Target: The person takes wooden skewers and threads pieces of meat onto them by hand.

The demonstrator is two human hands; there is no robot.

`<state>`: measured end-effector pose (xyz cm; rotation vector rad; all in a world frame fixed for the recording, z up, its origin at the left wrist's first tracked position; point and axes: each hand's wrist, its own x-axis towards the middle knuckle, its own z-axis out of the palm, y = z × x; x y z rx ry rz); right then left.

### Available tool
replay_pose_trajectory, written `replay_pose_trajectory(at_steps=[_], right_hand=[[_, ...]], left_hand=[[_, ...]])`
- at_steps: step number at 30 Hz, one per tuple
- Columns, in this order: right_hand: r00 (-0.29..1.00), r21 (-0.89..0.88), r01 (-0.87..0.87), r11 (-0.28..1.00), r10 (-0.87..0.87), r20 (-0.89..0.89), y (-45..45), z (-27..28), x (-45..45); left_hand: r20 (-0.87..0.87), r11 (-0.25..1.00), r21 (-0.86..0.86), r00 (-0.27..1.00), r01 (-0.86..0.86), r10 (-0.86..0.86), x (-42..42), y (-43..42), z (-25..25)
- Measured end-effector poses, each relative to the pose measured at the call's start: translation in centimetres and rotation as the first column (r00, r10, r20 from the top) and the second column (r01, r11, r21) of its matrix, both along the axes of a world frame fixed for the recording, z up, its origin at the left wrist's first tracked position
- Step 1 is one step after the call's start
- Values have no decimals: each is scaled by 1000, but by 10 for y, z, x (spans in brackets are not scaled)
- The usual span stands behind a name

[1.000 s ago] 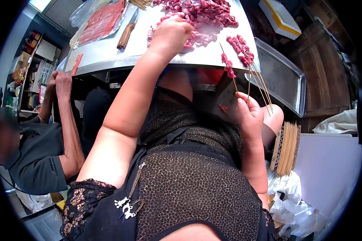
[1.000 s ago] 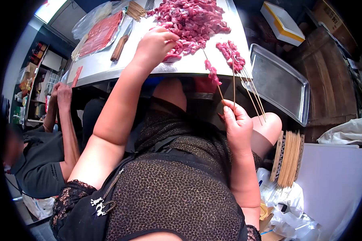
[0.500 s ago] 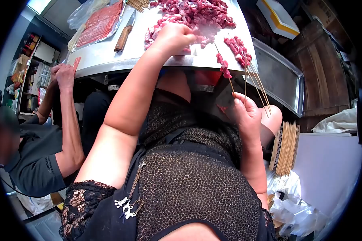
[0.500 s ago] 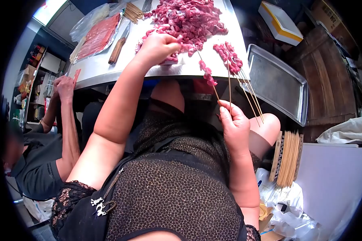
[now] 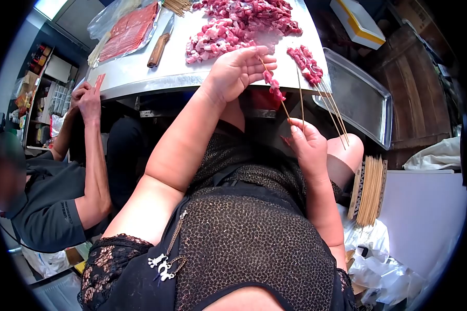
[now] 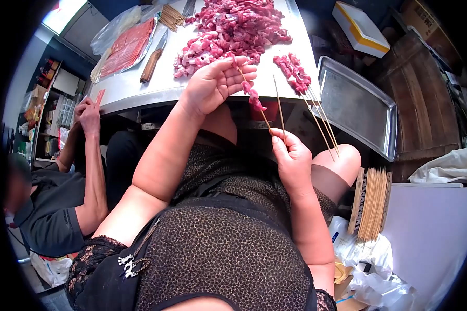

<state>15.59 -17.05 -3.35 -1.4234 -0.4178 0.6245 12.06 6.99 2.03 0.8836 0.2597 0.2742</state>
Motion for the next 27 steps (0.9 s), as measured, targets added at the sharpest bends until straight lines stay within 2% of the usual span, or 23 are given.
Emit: replay_pose_trajectory(at_steps=[3, 12, 15, 18, 20, 23, 27], right_hand=[[1000, 0, 8, 1000, -8, 5, -2, 0, -1], [999, 16, 20, 1000, -20, 35, -4, -3, -3], [1000, 34, -5, 999, 5, -7, -3, -2, -3], [999, 6, 23, 1000, -23, 37, -1, -6, -3], [990, 17, 31, 999, -34, 140, 1, -14, -1], [984, 26, 47, 999, -51, 170, 3, -11, -3], [997, 32, 29, 999, -31, 66, 4, -2, -7]], left_hand=[[2, 996, 74, 999, -47, 47, 2, -2, -4], [3, 997, 62, 999, -39, 39, -2, -7, 0], [-11, 999, 15, 999, -35, 35, -2, -9, -2], [2, 999, -23, 999, -49, 49, -4, -13, -1], [8, 999, -27, 999, -47, 47, -4, -14, -4], [20, 999, -2, 999, -47, 47, -4, -16, -6], [29, 993, 69, 995, -94, 92, -6, -23, 2]])
